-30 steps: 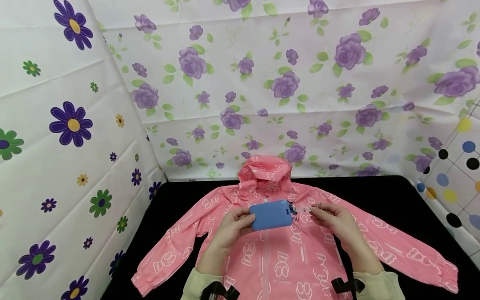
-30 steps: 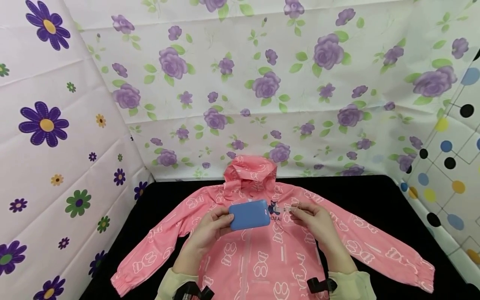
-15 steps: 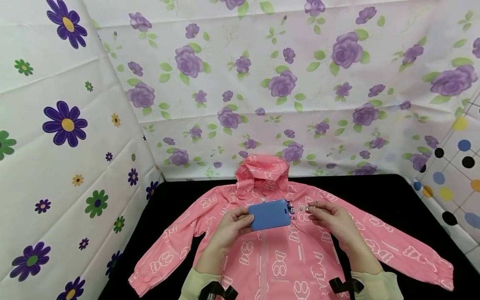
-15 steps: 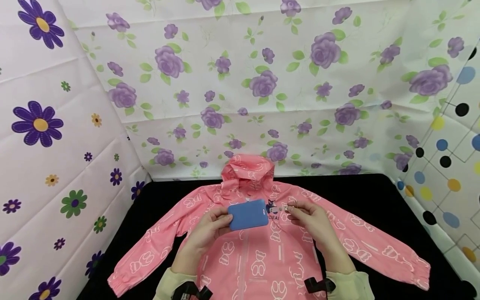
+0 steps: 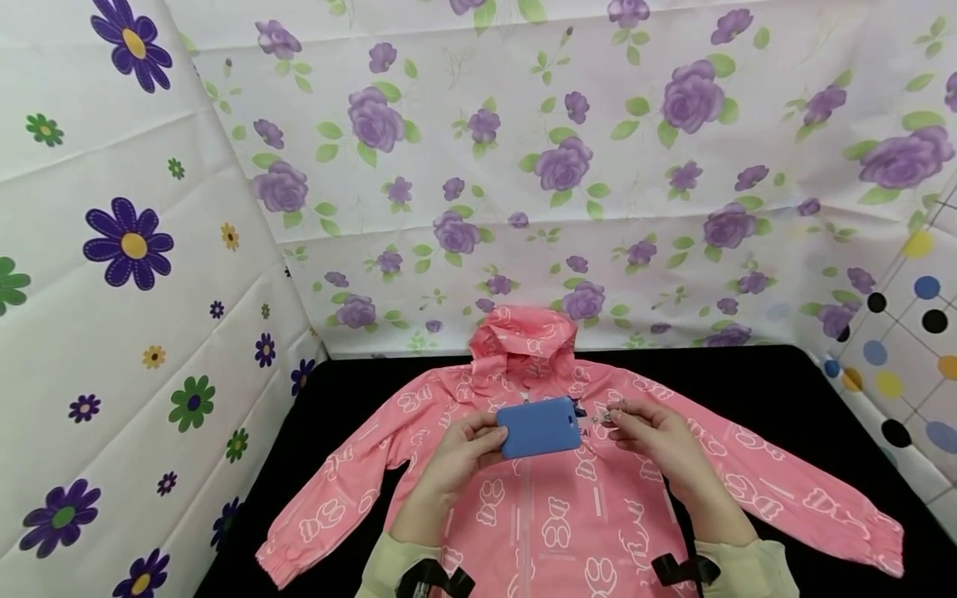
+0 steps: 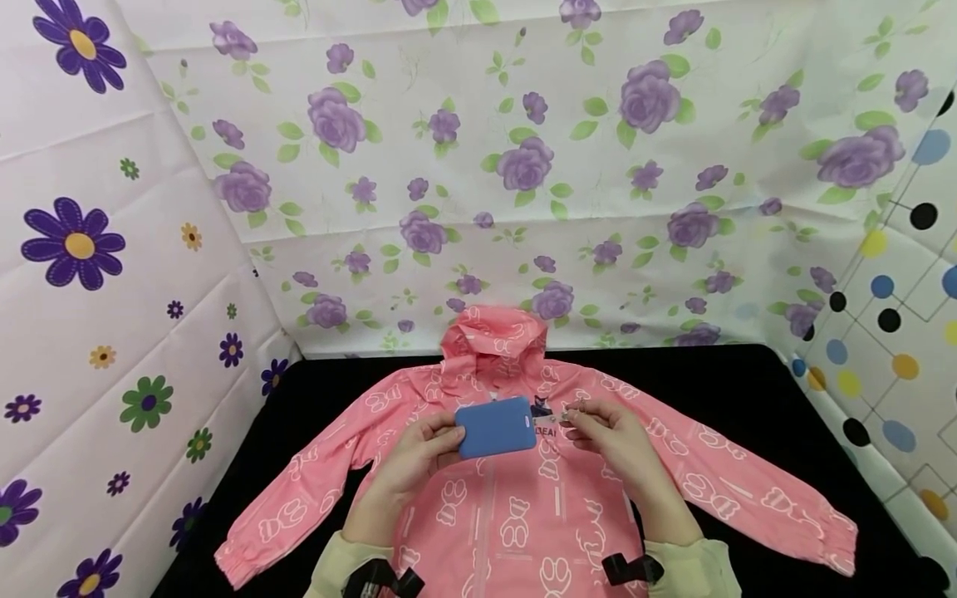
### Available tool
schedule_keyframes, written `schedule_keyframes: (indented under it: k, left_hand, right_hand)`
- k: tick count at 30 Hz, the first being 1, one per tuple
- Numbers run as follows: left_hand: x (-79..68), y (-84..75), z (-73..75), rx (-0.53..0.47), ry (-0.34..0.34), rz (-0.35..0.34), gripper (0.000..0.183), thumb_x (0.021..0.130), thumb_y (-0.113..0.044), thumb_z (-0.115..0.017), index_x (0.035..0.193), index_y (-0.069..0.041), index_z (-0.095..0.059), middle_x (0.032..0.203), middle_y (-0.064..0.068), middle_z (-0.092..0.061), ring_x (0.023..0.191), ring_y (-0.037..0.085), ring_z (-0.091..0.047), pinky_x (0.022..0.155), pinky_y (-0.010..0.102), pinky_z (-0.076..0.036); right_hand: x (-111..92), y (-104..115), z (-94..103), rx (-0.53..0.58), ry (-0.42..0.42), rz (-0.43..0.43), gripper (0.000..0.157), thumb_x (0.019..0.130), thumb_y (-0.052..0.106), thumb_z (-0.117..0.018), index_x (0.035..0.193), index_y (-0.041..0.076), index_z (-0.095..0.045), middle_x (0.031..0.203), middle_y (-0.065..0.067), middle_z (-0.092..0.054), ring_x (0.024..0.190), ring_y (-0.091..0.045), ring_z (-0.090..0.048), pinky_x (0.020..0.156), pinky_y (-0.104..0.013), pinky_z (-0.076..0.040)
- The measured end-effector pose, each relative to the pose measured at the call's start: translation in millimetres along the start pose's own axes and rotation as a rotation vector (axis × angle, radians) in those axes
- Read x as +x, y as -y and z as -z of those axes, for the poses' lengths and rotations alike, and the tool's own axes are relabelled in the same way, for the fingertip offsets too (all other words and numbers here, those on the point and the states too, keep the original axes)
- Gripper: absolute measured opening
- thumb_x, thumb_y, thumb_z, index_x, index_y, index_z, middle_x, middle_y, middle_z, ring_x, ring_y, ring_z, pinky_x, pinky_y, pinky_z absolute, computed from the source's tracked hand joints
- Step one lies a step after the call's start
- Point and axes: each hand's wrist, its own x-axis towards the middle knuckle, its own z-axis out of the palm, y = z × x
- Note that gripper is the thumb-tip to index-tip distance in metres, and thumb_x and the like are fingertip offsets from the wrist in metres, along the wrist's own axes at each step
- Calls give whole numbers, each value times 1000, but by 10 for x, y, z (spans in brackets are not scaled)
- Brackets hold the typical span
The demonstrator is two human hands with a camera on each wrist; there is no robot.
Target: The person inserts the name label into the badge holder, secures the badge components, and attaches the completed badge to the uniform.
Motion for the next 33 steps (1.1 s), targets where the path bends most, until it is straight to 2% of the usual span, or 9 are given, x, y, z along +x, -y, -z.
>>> schedule_keyframes:
  k: [6,11,17,23,27,33]
  left_hand:
    - [0,7,0,-4,0,1,31,105,0,-63,129,18,-57,100,6,-73,88,13,-75,84,30,-65]
    - [-2,21,-3,-13,5,0,29,105,1,-63,128,18,-57,99,6,-73,87,13,-74,84,30,-65]
    - [-10,30,-10,-9,2,3,29,105,1,-63,128,18,-57,99,5,-74,86,12,-74,82,29,-65]
    - [-13,32,-18,-13,-7,9,28,105,1,-63,127,17,-58,99,5,-73,85,12,-74,82,29,-65]
    - [5,46,-15,-14,-10,15,28,104,1,-64,127,16,-58,100,6,-73,86,13,-74,83,30,-65]
    - [25,76,-8,-19,-8,16,26,104,0,-65,126,13,-59,101,6,-74,87,13,-74,83,31,-65]
  right_hand:
    - [-36,69,-36,11,8,5,40,109,19,-66,135,-12,-62,118,-15,-74,99,-23,-75,86,-28,-63]
    - [-59,102,-74,28,10,-5,39,109,18,-65,134,-11,-60,114,-13,-73,96,-20,-74,86,-28,-63]
    - [-56,82,-84,35,39,-20,42,112,21,-60,137,-11,-55,115,-11,-73,95,-16,-72,86,-28,-63]
    - [-52,53,-104,53,71,-31,39,113,21,-57,135,-10,-55,115,-10,-73,98,-19,-73,86,-29,-63]
    - [-41,60,-128,96,84,-67,33,113,22,-57,132,-5,-58,112,-5,-74,99,-20,-73,87,-30,-63]
    - [-46,88,-157,224,103,-119,18,113,21,-56,125,9,-63,108,0,-74,93,-13,-71,85,-27,-62]
